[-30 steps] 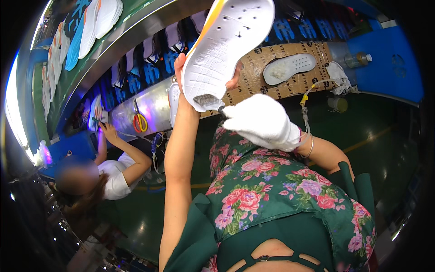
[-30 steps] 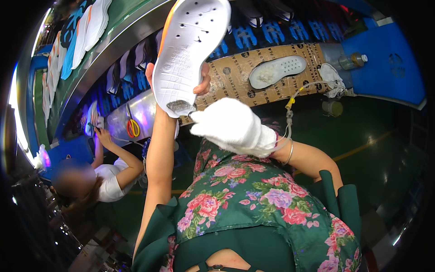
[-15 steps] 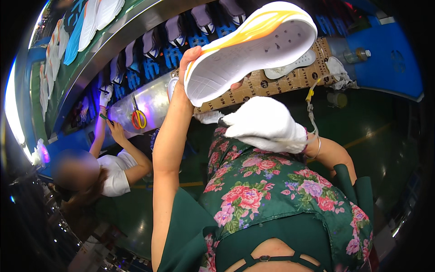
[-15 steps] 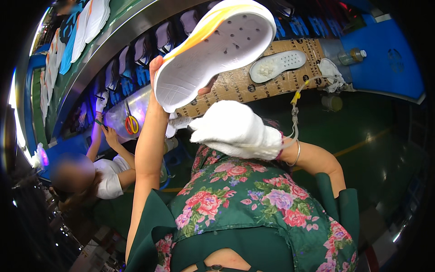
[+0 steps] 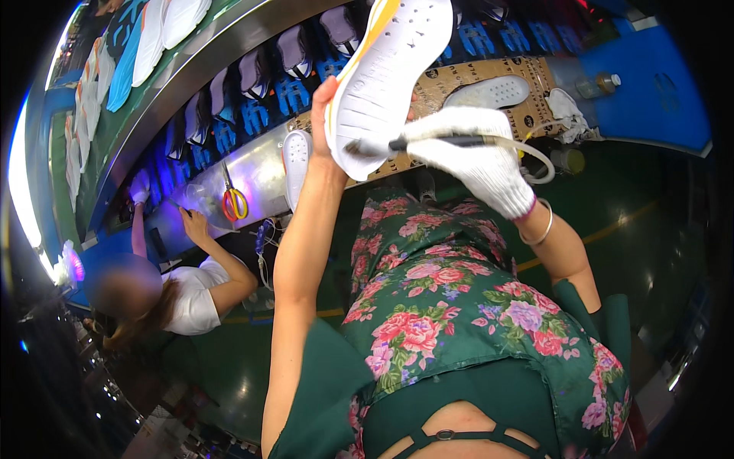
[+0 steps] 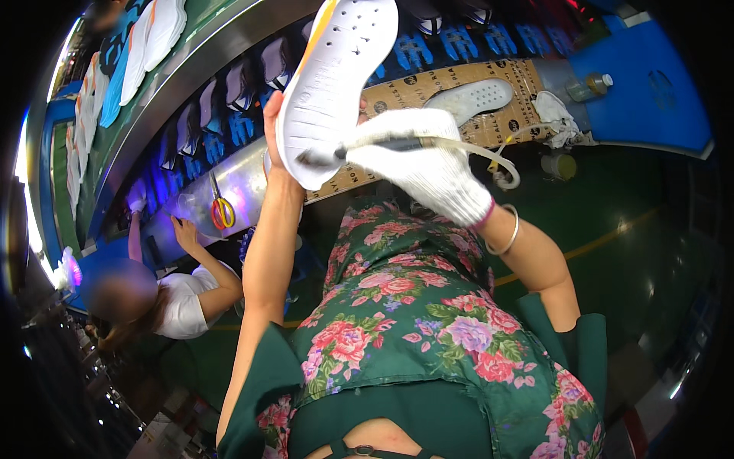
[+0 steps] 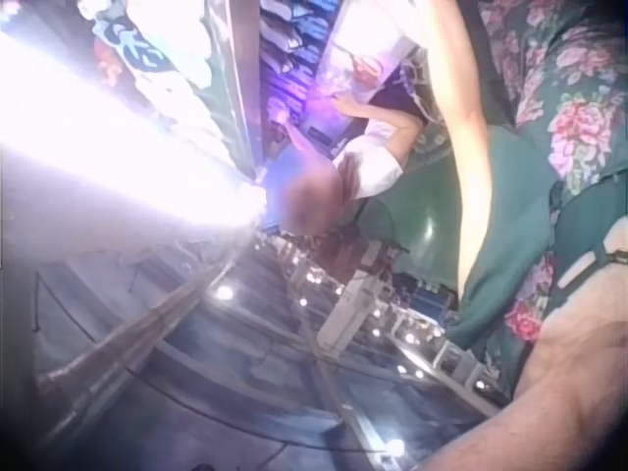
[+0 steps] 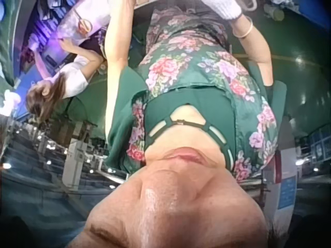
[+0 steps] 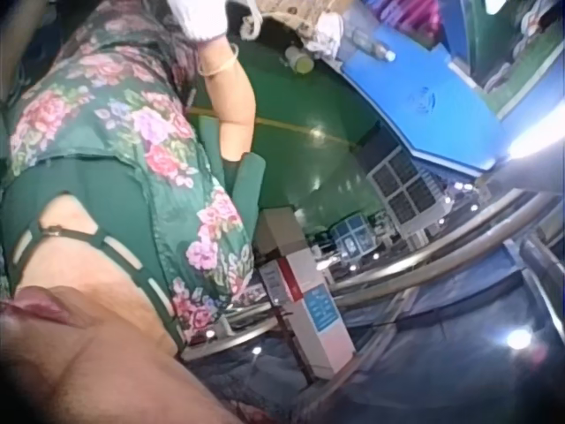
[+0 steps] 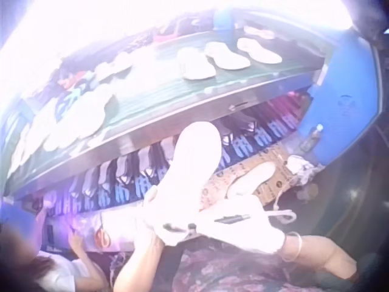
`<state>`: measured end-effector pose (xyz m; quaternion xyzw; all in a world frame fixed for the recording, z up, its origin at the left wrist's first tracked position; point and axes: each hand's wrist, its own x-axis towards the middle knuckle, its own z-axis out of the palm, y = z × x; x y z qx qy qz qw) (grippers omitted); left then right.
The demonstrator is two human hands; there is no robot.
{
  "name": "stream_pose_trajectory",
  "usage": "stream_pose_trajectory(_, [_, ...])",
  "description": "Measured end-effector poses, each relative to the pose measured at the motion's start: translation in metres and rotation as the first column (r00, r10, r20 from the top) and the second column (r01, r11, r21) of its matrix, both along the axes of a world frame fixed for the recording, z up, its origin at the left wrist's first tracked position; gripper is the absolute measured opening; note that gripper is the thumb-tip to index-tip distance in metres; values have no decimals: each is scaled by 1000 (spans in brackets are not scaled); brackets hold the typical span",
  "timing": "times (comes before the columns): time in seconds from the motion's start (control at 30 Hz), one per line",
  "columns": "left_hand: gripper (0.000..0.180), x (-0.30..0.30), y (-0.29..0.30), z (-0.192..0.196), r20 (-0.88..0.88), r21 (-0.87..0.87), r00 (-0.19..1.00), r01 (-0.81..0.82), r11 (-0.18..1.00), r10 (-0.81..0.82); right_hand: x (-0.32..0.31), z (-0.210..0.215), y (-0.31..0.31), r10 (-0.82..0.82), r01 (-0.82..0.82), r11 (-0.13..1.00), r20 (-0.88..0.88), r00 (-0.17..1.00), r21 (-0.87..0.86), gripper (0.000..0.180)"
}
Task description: The person scrubs the soles of white and blue slippers using a brush while standing at a factory workstation. The person repeatedly picks up slippers from a conveyor belt, scrubs their soles, and places them back on the belt.
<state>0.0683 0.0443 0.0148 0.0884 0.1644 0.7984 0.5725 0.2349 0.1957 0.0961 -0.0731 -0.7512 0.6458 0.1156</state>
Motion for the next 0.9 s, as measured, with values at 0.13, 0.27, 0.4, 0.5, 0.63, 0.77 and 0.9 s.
stream_pose_trajectory(0.13, [79, 20, -3, -10, 68, -144, 995, -59, 988, 69, -11, -13, 24, -63, 72, 992, -85, 994, 102, 18])
stream_pose_trajectory(0.27, [80, 30, -3, -5, 110, -164, 991, -58, 985, 77, -21, -10, 34, -176, 241, 940, -263, 949, 240, 19])
stream_pose_trajectory(0.4, [82, 45, -8, -6, 143, -150, 987, -53, 987, 75, -45, -23, 58, -126, 440, 729, -528, 840, 525, 22])
stream_pose_trajectory(0.5, [83, 41, -10, -12, 217, -36, 973, -76, 996, 82, -41, -17, 46, -50, 426, 638, -517, 855, 642, 24])
stream_pose_trajectory(0.63, [88, 25, -12, -11, 398, -83, 879, -248, 965, 261, -8, 7, 7, 156, -73, 873, -135, 978, 482, 18])
stream_pose_trajectory(0.77, [96, 22, -11, -6, 203, -5, 964, -174, 985, 171, -3, 15, 5, -22, 98, 955, -262, 965, 281, 19])
stream_pose_trajectory(0.9, [102, 12, -4, 1, 117, 46, 984, -139, 989, 132, 0, 17, -7, 285, -191, 888, -174, 942, 418, 16])
